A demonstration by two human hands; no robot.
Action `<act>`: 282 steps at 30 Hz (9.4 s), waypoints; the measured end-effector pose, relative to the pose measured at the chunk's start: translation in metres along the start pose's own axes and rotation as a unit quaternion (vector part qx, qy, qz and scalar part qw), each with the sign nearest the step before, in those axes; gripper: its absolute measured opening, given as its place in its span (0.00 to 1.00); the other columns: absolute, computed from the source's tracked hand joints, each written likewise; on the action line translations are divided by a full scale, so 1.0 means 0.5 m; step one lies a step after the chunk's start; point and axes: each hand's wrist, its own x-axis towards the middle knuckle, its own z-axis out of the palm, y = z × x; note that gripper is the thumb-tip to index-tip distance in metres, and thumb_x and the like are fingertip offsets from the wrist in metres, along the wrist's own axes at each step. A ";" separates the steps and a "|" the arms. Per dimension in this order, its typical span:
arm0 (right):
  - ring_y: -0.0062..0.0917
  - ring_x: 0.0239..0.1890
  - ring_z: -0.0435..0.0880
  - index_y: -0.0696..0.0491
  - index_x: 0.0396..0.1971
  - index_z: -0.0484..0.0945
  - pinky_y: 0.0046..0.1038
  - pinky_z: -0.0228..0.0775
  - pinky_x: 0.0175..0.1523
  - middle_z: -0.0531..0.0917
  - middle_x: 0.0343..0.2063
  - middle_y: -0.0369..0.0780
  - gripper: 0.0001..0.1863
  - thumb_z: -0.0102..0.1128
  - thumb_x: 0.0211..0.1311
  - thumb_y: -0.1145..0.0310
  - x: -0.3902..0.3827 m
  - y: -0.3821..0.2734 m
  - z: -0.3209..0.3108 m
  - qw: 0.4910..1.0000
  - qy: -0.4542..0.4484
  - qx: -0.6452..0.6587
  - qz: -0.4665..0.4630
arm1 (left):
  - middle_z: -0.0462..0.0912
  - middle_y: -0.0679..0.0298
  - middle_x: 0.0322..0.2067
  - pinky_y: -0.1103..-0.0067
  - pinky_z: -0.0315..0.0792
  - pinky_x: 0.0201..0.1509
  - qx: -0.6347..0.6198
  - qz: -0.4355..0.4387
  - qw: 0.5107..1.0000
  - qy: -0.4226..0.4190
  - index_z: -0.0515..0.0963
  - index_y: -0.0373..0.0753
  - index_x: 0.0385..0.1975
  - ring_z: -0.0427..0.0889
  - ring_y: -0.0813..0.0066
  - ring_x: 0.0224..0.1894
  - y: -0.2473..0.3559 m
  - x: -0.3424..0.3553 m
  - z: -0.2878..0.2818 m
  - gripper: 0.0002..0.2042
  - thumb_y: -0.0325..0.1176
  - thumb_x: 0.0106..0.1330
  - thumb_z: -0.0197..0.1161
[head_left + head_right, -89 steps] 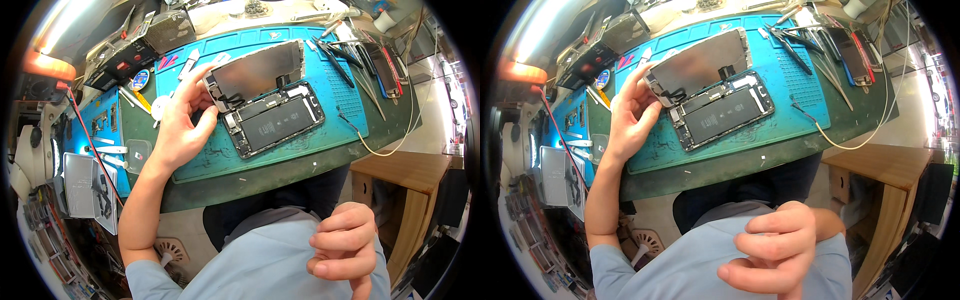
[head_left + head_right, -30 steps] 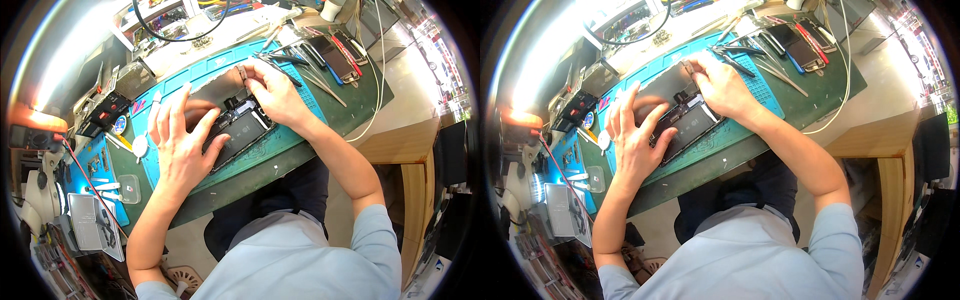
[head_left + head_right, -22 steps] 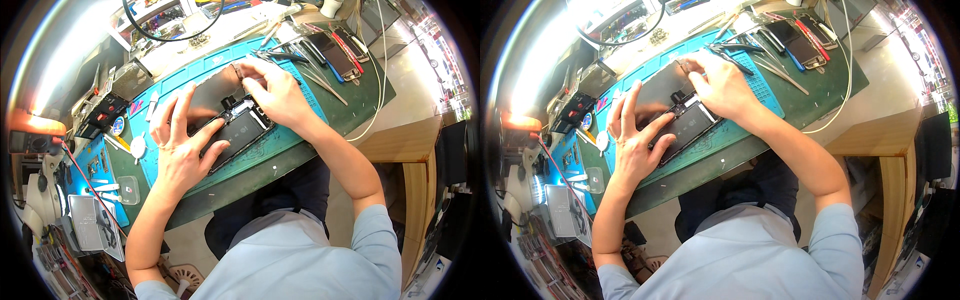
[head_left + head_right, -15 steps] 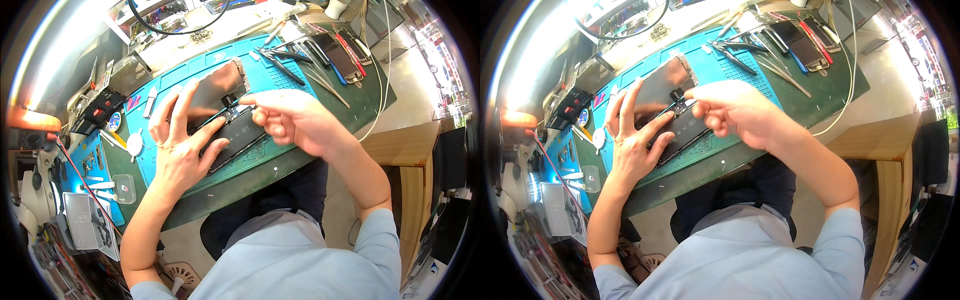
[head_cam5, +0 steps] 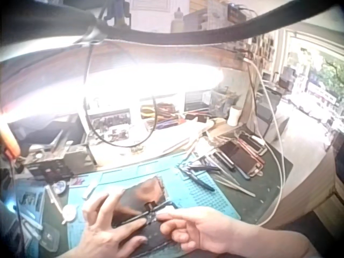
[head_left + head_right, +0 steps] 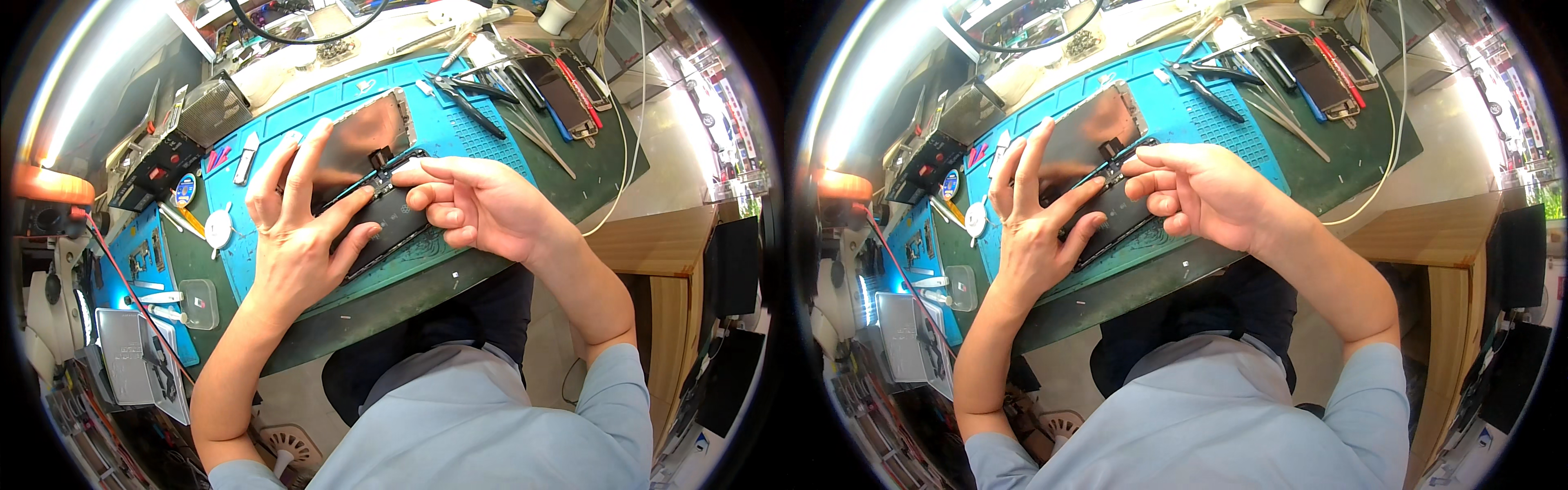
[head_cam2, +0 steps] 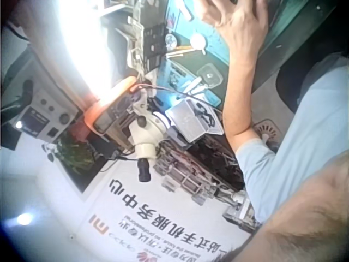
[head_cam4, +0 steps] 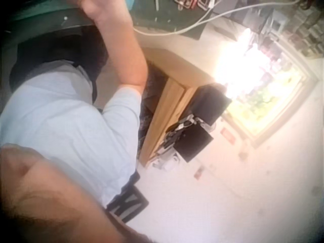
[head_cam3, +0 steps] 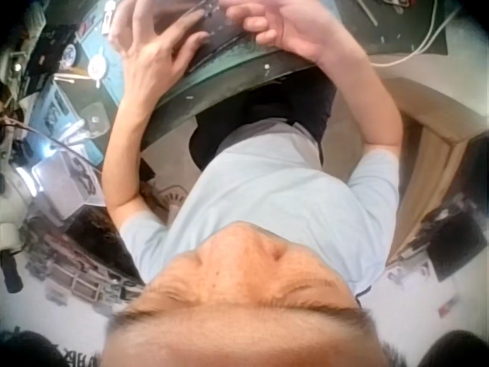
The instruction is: The person uses a metal spudger to pry open the screen of a white smartphone. They then test the device's functionality by navigating the touchscreen interface, opening the dialer, and checking the camera. Finally, they remove the screen assembly to expose the internal components.
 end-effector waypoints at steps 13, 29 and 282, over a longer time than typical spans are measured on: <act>0.12 0.29 0.76 0.57 0.52 0.76 0.17 0.67 0.28 0.83 0.39 0.36 0.18 0.54 0.78 0.56 0.008 -0.008 -0.004 1.000 -0.006 -0.007 0.012 | 0.61 0.51 0.75 0.59 0.51 0.76 -0.006 -0.006 1.000 -0.015 0.90 0.46 0.43 0.56 0.47 0.75 0.002 -0.001 -0.002 0.16 0.42 0.55 0.76; 0.13 0.28 0.77 0.61 0.53 0.76 0.18 0.70 0.29 0.86 0.40 0.40 0.20 0.57 0.76 0.58 0.022 -0.033 -0.003 0.997 0.015 -0.067 0.044 | 0.60 0.50 0.76 0.59 0.50 0.77 0.001 -0.008 1.000 -0.023 0.90 0.46 0.43 0.55 0.48 0.76 0.005 -0.002 -0.001 0.15 0.41 0.57 0.76; 0.33 0.51 0.82 0.50 0.40 0.82 0.35 0.78 0.53 0.83 0.42 0.37 0.11 0.58 0.57 0.76 0.160 -0.290 -0.174 0.164 0.114 -0.889 -0.413 | 0.86 0.61 0.33 0.80 0.73 0.32 0.048 -0.114 0.968 0.220 0.84 0.42 0.54 0.83 0.76 0.30 -0.116 -0.013 -0.081 0.12 0.28 0.73 0.63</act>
